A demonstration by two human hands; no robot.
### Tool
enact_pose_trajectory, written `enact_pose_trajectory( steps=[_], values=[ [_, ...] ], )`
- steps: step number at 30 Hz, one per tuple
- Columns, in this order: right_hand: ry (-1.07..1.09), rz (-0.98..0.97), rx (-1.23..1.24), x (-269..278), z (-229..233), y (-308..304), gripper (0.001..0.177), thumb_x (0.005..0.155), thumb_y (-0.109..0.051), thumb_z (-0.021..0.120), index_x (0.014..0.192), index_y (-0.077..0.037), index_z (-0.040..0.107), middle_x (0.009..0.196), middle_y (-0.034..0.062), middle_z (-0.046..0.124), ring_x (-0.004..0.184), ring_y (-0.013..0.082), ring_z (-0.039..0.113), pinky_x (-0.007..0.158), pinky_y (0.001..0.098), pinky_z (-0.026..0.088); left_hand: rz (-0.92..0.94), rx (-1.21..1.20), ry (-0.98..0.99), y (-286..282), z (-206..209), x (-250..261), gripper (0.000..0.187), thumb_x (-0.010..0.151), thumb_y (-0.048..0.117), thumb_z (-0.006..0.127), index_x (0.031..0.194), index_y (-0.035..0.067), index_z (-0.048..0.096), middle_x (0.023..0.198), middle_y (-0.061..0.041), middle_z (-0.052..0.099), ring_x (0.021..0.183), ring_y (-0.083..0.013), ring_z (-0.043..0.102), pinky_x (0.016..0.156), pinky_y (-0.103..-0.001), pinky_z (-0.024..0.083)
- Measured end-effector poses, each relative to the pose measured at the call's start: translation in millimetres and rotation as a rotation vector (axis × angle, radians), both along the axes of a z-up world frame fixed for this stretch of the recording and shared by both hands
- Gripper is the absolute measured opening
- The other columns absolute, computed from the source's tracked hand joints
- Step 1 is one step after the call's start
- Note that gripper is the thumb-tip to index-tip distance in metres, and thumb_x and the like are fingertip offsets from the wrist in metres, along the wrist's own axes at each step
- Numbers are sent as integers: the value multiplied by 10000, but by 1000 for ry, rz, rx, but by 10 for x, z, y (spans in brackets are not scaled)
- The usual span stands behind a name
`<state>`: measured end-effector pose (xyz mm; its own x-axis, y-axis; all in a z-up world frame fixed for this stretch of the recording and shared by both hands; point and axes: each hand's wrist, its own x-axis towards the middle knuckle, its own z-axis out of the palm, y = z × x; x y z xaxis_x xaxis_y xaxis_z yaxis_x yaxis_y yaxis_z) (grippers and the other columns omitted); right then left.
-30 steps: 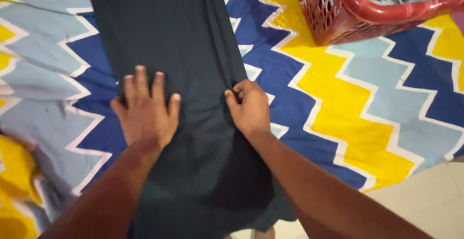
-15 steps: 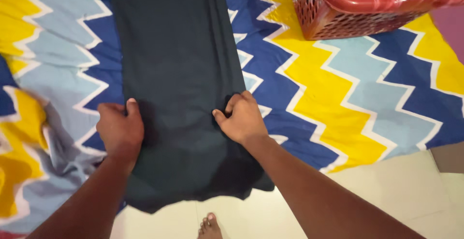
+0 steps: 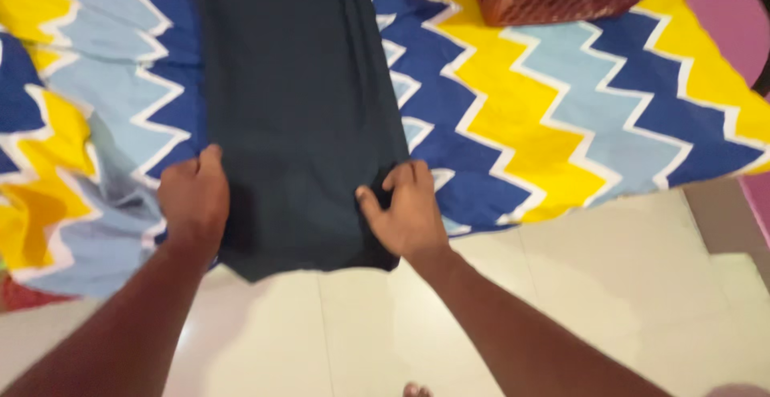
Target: The person folds black trousers on a bed by hand, smoothing the fabric and folding the legs together before placing them into a red plastic basket. The person then picks up a blue-and-white checkered shirt from the bed and unfolds it.
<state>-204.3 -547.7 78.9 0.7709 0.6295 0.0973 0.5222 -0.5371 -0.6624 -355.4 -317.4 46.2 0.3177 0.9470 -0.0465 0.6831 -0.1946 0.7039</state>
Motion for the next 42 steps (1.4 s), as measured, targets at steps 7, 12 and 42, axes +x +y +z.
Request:
enact_pose_trajectory(
  steps=[7,12,42],
  values=[
    [-145,52,17,18,-129,-65,142,877,-75,710,838,42,640,1030,237,598,1017,411,586,913,455,503,-53,-513,-306,219,-320,-321,354,1044,316,551,988,-8,682,880,-161,654,760,-304,586,696,-425,450],
    [-51,-169,126,-6,-90,-74,140,943,-107,658,918,26,624,942,215,658,934,374,650,846,416,518,41,-981,-362,127,35,-297,252,992,286,627,1037,39,656,934,-40,671,753,-180,612,649,-302,495],
    [208,-298,-155,497,-131,-323,256,958,-218,668,1045,12,742,1001,261,729,992,408,701,846,422,542,-63,-666,177,-445,345,-159,334,900,292,784,1149,72,750,917,-105,715,803,-178,617,793,-307,509]
  ],
)
